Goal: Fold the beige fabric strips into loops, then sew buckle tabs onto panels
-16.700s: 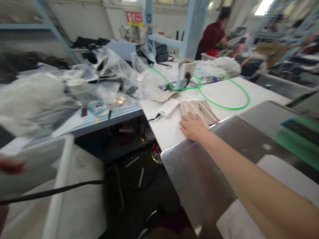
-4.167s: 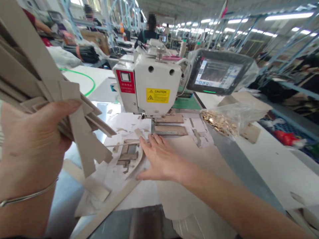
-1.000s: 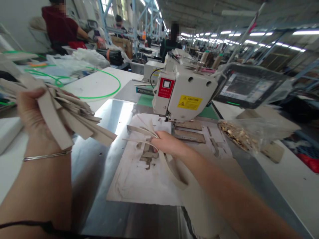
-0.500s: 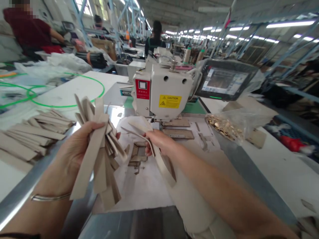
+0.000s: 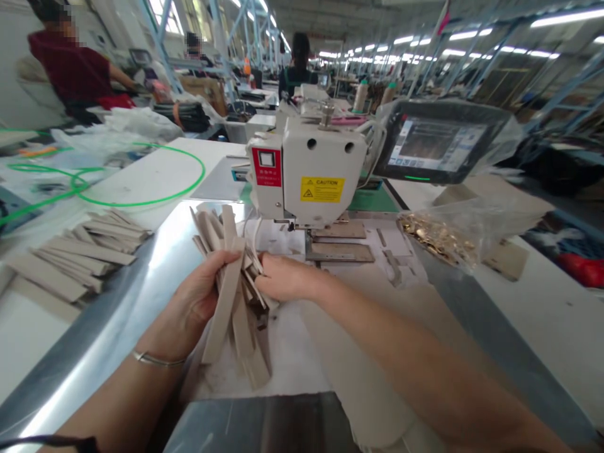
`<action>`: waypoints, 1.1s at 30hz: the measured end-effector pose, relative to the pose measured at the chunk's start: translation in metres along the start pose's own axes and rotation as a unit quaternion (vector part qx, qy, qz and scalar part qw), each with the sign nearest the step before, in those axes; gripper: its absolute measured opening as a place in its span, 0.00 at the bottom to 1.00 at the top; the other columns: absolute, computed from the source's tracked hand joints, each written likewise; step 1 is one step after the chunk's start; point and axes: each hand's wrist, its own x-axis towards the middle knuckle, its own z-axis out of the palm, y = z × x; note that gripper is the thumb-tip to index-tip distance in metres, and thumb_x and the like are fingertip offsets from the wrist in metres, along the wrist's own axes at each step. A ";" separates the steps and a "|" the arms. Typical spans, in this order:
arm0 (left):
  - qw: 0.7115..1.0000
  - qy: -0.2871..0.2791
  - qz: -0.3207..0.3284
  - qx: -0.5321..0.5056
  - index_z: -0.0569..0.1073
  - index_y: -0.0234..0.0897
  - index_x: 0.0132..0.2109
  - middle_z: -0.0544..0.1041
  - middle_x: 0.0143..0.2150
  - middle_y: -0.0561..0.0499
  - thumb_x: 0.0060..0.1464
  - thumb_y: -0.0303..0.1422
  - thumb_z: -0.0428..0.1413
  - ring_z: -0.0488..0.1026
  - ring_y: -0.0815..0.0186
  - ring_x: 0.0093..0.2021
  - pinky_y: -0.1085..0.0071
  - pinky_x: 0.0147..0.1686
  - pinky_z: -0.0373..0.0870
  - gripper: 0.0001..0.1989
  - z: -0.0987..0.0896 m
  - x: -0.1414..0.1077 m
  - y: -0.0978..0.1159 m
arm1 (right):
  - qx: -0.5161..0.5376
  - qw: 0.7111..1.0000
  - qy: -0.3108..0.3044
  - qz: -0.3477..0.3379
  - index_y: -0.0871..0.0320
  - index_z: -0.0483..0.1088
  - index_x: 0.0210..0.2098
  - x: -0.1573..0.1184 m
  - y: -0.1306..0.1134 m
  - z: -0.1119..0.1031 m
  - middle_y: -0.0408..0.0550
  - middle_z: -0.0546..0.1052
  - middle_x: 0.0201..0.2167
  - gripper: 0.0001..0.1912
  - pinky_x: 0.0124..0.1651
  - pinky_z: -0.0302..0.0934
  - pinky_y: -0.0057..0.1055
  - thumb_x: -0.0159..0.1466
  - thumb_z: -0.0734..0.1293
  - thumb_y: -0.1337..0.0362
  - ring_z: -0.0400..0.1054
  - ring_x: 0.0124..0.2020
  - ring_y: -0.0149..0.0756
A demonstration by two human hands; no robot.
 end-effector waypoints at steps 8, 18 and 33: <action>1.000 0.011 0.024 0.014 0.79 0.29 0.37 0.83 0.31 0.43 0.48 0.28 0.60 0.83 0.57 0.32 0.68 0.35 0.82 0.09 0.007 0.005 -0.005 | -0.125 0.987 -0.037 0.091 0.74 0.62 0.62 0.001 -0.042 -0.003 0.75 0.72 0.57 0.32 0.57 0.69 0.47 0.62 0.68 0.65 0.72 0.58 0.59; 0.990 0.035 0.136 0.029 0.76 0.35 0.33 0.79 0.24 0.53 0.38 0.30 0.65 0.75 0.66 0.22 0.74 0.24 0.76 0.11 -0.001 0.008 -0.002 | 0.000 1.000 0.015 -0.025 0.70 0.51 0.69 0.008 -0.024 0.012 0.72 0.64 0.66 0.40 0.61 0.65 0.49 0.63 0.66 0.59 0.63 0.65 0.59; 0.948 0.007 0.299 0.110 0.79 0.34 0.41 0.82 0.36 0.51 0.32 0.35 0.74 0.78 0.66 0.33 0.74 0.34 0.78 0.25 0.003 -0.004 0.000 | 0.086 0.983 0.077 -0.144 0.60 0.51 0.69 0.001 -0.011 0.031 0.60 0.67 0.64 0.41 0.64 0.63 0.43 0.61 0.71 0.60 0.64 0.64 0.49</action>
